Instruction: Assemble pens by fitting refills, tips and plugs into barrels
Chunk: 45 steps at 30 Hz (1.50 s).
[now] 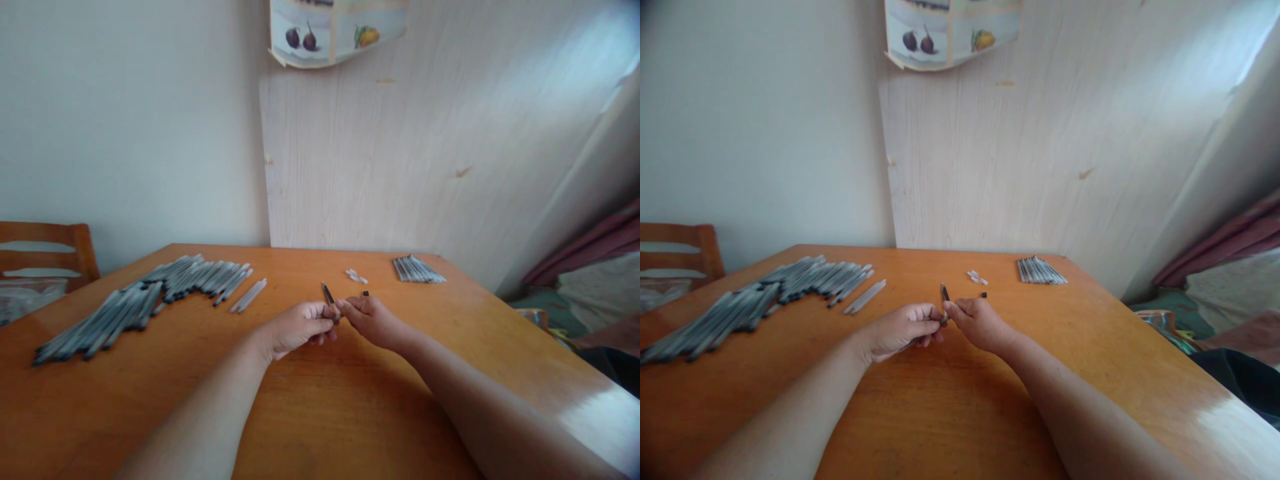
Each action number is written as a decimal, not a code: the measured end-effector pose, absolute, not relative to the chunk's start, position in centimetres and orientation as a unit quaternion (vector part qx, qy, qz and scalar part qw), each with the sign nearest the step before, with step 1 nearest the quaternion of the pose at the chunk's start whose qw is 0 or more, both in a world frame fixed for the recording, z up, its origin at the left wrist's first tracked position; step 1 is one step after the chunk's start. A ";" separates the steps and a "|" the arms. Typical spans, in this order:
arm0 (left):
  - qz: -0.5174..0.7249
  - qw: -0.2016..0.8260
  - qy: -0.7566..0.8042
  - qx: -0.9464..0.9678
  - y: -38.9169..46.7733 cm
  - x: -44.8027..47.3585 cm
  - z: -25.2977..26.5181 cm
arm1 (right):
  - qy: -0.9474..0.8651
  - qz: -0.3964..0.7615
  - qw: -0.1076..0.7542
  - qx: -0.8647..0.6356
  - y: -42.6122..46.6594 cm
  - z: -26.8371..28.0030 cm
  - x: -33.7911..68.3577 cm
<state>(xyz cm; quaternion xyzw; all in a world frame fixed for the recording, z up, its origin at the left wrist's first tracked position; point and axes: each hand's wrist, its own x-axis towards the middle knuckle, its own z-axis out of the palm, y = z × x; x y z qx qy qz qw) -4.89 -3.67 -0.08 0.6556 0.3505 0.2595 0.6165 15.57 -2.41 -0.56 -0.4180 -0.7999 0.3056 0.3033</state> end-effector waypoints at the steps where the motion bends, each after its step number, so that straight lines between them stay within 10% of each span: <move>1: 0.263 0.618 0.348 0.654 -3.7 -4.9 -0.1 | -0.795 0.317 0.306 -0.418 -2.4 -0.6 15.6; 45: 0.260 0.604 0.380 0.651 -3.3 -5.4 0.1 | -0.776 0.277 0.362 -0.437 -2.4 0.6 16.5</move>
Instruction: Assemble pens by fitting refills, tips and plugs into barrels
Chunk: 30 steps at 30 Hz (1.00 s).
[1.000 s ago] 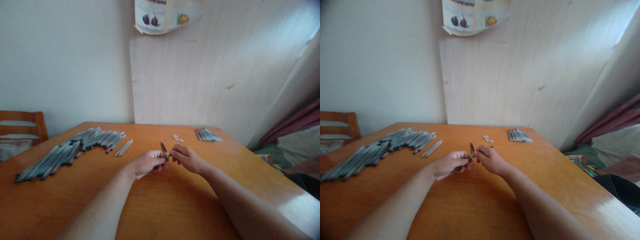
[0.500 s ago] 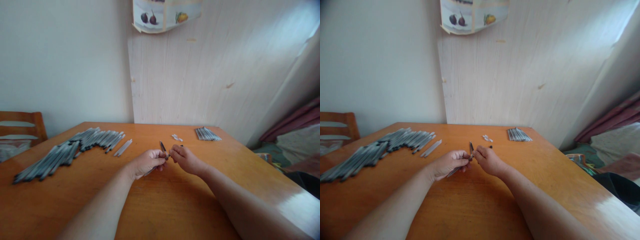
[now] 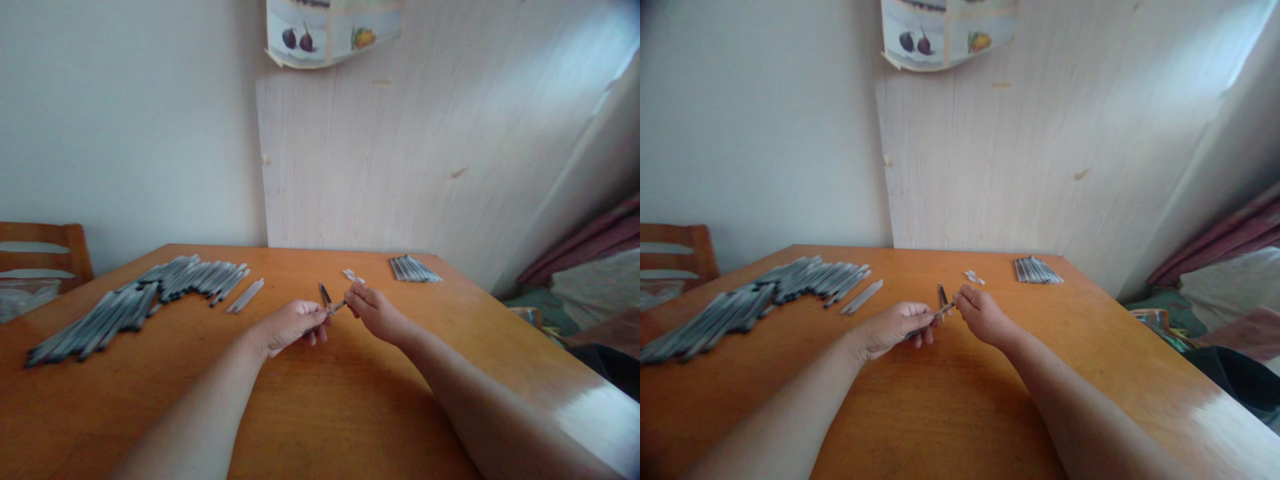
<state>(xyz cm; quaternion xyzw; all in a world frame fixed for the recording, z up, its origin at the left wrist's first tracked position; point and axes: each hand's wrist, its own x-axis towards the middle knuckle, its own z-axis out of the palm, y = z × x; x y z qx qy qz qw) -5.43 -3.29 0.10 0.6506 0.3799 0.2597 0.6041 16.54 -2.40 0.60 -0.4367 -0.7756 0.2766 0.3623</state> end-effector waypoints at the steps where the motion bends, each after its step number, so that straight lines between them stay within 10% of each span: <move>1: 0.264 0.596 0.382 0.655 -3.3 -5.4 0.1 | -0.775 0.280 0.362 -0.436 -2.4 0.6 16.5; 30: 0.284 0.151 0.485 0.813 -3.8 -3.4 1.0 | -0.719 0.374 0.391 -0.436 -0.5 -0.2 16.6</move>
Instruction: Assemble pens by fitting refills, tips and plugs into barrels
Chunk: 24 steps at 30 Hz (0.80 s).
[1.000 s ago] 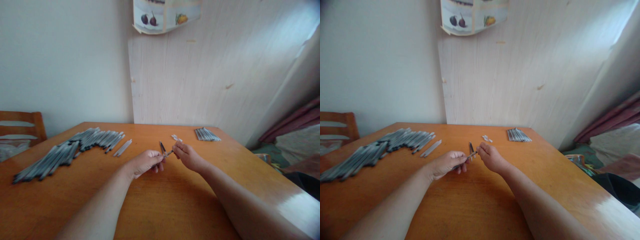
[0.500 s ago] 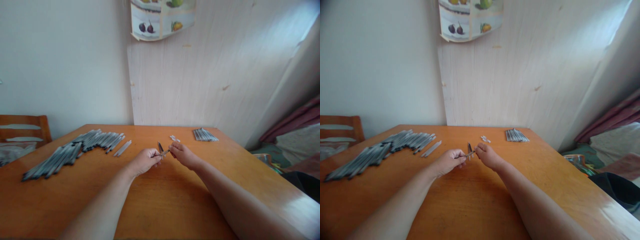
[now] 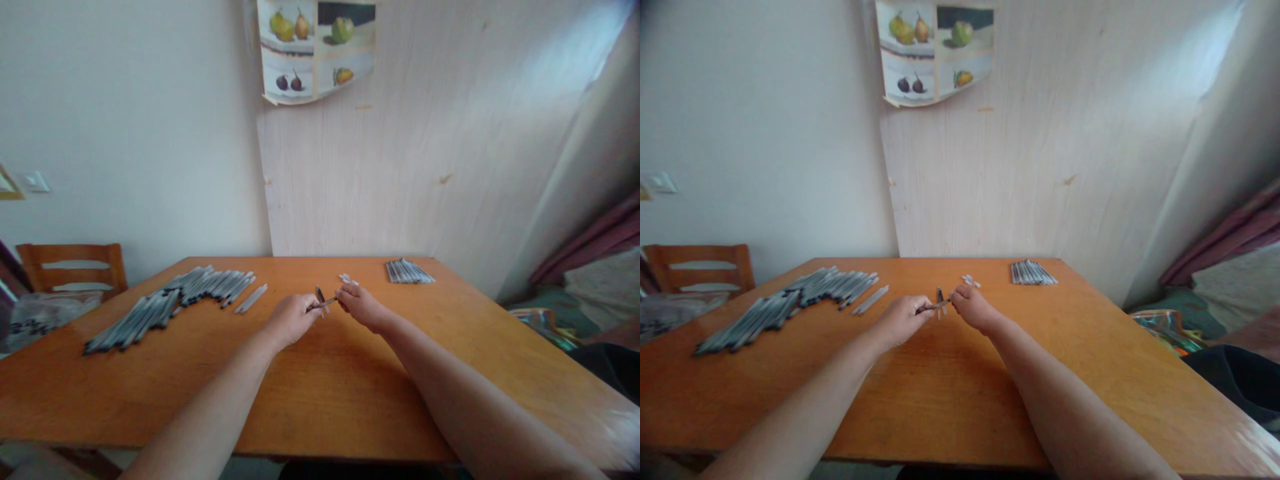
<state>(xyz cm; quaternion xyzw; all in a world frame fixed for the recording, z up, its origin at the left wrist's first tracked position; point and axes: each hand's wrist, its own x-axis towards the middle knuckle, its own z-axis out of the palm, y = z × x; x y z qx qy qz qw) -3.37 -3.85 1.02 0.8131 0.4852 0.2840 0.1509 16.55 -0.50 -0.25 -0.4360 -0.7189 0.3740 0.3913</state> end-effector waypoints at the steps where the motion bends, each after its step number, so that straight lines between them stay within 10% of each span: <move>1: 0.274 0.138 0.489 0.816 -3.8 -3.4 1.3 | -0.717 0.376 0.392 -0.436 -0.4 -0.3 16.5; 8: 0.305 0.194 0.505 0.783 -2.9 -3.2 2.3 | -0.684 0.388 0.431 -0.443 -0.2 -0.2 16.6; 16: 0.622 0.404 0.477 0.473 -0.6 -1.9 1.9 | -0.613 0.244 0.506 -0.555 2.3 -0.9 20.2; 24: 0.664 0.448 0.460 0.383 0.6 -2.3 -1.3 | -0.658 0.071 0.375 -0.649 5.6 -3.8 24.2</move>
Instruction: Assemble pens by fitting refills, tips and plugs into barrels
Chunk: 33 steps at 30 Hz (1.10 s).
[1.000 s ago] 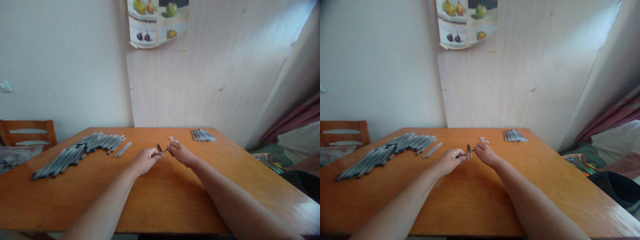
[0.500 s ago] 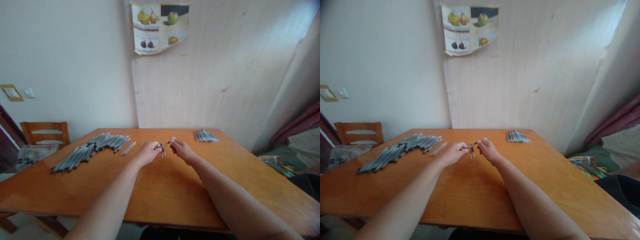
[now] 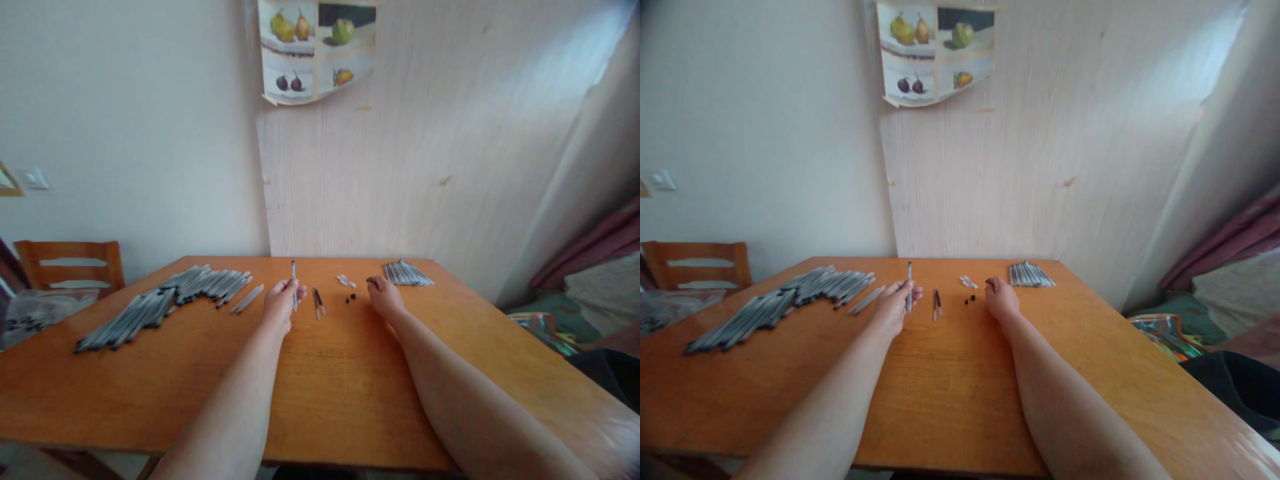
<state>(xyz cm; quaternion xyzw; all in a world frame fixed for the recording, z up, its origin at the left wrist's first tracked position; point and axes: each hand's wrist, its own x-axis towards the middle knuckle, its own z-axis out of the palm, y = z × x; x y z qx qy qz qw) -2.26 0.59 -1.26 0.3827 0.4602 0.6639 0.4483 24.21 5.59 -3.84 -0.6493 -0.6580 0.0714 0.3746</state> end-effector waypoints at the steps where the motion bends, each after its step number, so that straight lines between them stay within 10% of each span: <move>1: 0.662 0.454 0.459 0.381 0.7 -2.3 -1.5 | -0.674 0.071 0.363 -0.640 5.8 -4.1 24.2; 33: 0.635 0.496 0.473 0.357 0.6 -1.2 -1.4 | -0.677 0.079 0.217 -0.699 10.9 -3.6 21.6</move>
